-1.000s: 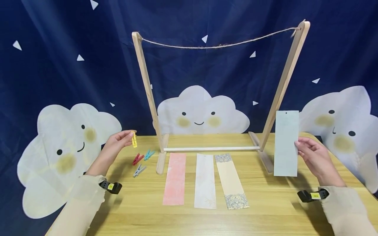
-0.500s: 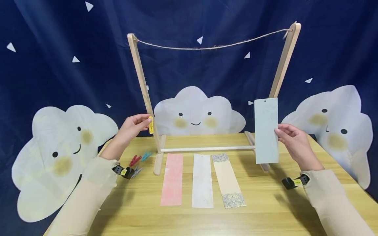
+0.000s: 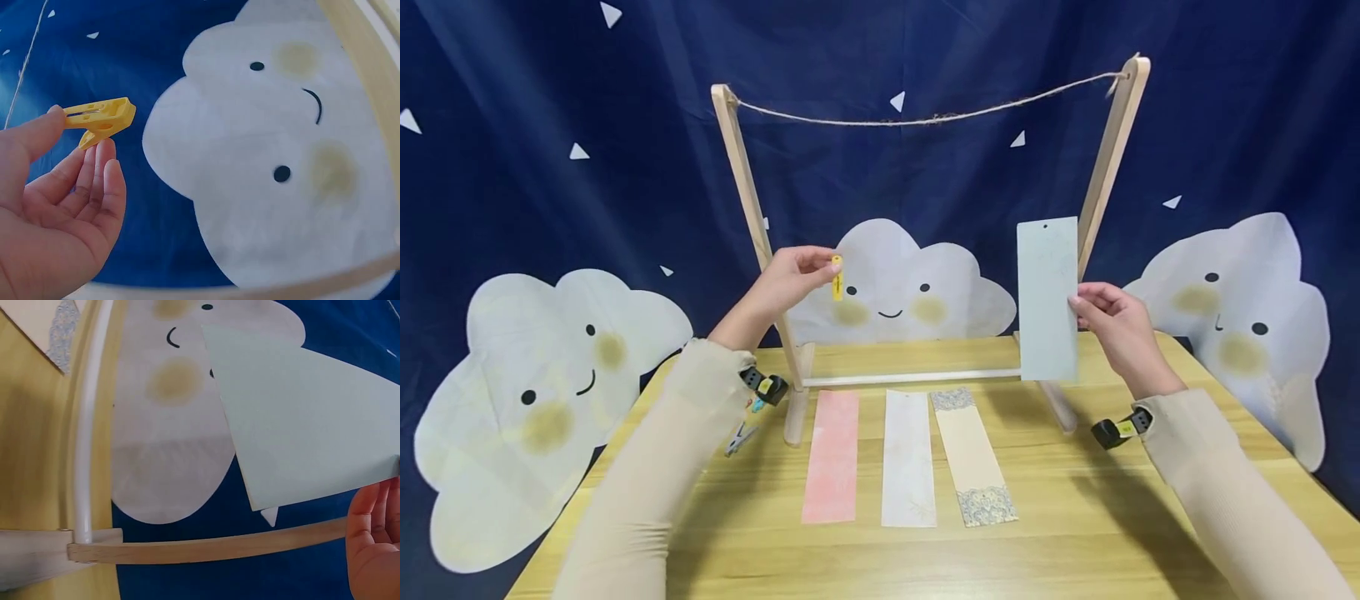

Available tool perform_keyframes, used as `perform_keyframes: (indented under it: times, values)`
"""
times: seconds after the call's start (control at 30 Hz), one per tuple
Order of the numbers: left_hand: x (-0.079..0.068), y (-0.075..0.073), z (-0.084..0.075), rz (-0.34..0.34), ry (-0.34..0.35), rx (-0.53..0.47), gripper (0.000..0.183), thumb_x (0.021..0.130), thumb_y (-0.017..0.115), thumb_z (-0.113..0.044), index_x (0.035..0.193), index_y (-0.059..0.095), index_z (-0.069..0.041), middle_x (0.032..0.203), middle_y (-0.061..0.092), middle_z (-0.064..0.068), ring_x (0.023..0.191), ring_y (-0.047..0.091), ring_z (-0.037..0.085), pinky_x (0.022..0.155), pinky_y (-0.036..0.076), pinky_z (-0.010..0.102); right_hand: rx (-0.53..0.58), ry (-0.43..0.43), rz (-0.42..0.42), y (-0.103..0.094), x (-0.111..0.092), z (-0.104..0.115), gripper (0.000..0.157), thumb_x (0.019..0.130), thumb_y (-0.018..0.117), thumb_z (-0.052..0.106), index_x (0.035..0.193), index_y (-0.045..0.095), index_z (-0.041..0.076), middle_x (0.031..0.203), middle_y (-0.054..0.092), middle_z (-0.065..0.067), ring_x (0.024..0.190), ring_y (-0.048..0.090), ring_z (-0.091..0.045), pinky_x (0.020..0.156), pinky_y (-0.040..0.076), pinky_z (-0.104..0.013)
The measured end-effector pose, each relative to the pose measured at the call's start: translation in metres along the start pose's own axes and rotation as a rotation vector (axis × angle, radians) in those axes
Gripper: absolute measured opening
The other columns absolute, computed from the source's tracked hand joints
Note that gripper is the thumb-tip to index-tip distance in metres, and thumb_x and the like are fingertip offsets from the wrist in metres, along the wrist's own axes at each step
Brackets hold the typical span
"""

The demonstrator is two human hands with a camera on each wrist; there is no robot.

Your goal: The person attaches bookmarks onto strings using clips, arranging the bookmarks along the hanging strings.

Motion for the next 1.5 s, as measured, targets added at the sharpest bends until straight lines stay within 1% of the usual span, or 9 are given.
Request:
perform_keyframes:
  times: [0.17,0.27,0.4,0.6,0.77,0.9,1.03,1.17,1.5]
  values:
    - [0.015,0.009,-0.018,-0.018,-0.013,-0.042,0.033,0.093,0.062,-0.021,0.119,0.061,0.0,0.11,0.065,0.013,0.103,0.057,0.02,0.096,0.044,0.037,0.011,-0.006,-0.023,0.003,0.011,0.008,0.008,0.088,0.063,0.001,0.09,0.067,0.008,0.078,0.067,0.004,0.067,0.06,-0.005,0.06,0.05,-0.015]
    - [0.025,0.013,-0.03,-0.015,0.003,-0.048,0.032,0.093,0.061,-0.02,0.118,0.062,0.001,0.112,0.064,0.014,0.106,0.057,0.021,0.096,0.043,0.036,0.037,-0.015,-0.036,0.005,0.018,0.013,0.01,0.088,0.062,-0.001,0.089,0.068,0.008,0.078,0.068,0.003,0.067,0.06,-0.005,0.059,0.049,-0.015]
    - [0.038,0.018,-0.054,-0.012,0.037,-0.036,0.032,0.094,0.059,-0.019,0.119,0.062,0.001,0.114,0.064,0.014,0.107,0.057,0.021,0.097,0.043,0.035,0.072,-0.049,-0.049,0.009,0.028,0.021,0.013,0.087,0.061,-0.004,0.089,0.069,0.007,0.077,0.068,0.002,0.065,0.059,-0.006,0.057,0.048,-0.016]
    - [0.056,0.024,-0.09,-0.019,0.068,-0.041,0.031,0.095,0.058,-0.022,0.117,0.063,-0.002,0.112,0.065,0.01,0.101,0.059,0.017,0.092,0.045,0.029,0.1,-0.068,-0.052,0.018,0.039,0.031,0.01,0.086,0.064,-0.003,0.09,0.068,0.005,0.078,0.069,0.001,0.065,0.06,-0.007,0.057,0.047,-0.016]
    - [0.07,0.026,-0.112,-0.047,0.084,-0.042,0.03,0.094,0.059,-0.022,0.115,0.065,-0.003,0.104,0.066,0.008,0.094,0.059,0.016,0.087,0.047,0.024,0.074,-0.062,-0.067,0.022,0.045,0.034,0.009,0.086,0.066,-0.001,0.091,0.069,0.007,0.078,0.07,0.002,0.066,0.06,-0.006,0.057,0.048,-0.016]
    - [0.08,0.026,-0.129,-0.064,0.084,-0.055,0.028,0.093,0.06,-0.018,0.115,0.065,-0.002,0.101,0.066,0.008,0.092,0.059,0.016,0.083,0.048,0.023,0.008,-0.043,-0.109,0.021,0.049,0.035,0.007,0.085,0.068,0.005,0.092,0.069,0.009,0.079,0.07,0.004,0.068,0.06,-0.006,0.058,0.047,-0.016]
    - [0.087,0.027,-0.149,-0.068,0.085,-0.081,0.029,0.092,0.061,-0.016,0.117,0.064,-0.001,0.107,0.066,0.009,0.093,0.058,0.013,0.082,0.048,0.023,-0.028,-0.031,-0.152,0.02,0.053,0.04,0.007,0.086,0.069,0.008,0.093,0.069,0.01,0.08,0.069,0.005,0.07,0.059,-0.006,0.059,0.047,-0.015]
    - [0.092,0.029,-0.17,-0.066,0.079,-0.108,0.031,0.092,0.062,-0.018,0.118,0.064,-0.003,0.111,0.066,0.009,0.095,0.06,0.015,0.082,0.048,0.022,-0.033,-0.043,-0.176,0.023,0.057,0.047,0.007,0.086,0.068,0.007,0.092,0.069,0.01,0.079,0.069,0.005,0.07,0.059,-0.006,0.06,0.048,-0.014]
    - [0.104,0.031,-0.22,-0.108,0.109,-0.09,0.029,0.091,0.063,-0.024,0.113,0.067,-0.006,0.107,0.066,0.005,0.089,0.056,0.011,0.08,0.046,0.015,-0.037,-0.087,-0.214,0.032,0.065,0.058,0.008,0.085,0.069,0.007,0.092,0.07,0.01,0.079,0.069,0.005,0.069,0.059,-0.007,0.06,0.048,-0.015]
Point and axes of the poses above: each hand's wrist, its own x-axis towards the middle knuckle, its own y-axis out of the palm, z = x × y, the point moved 9 cm from there along x, towards the middle knuckle
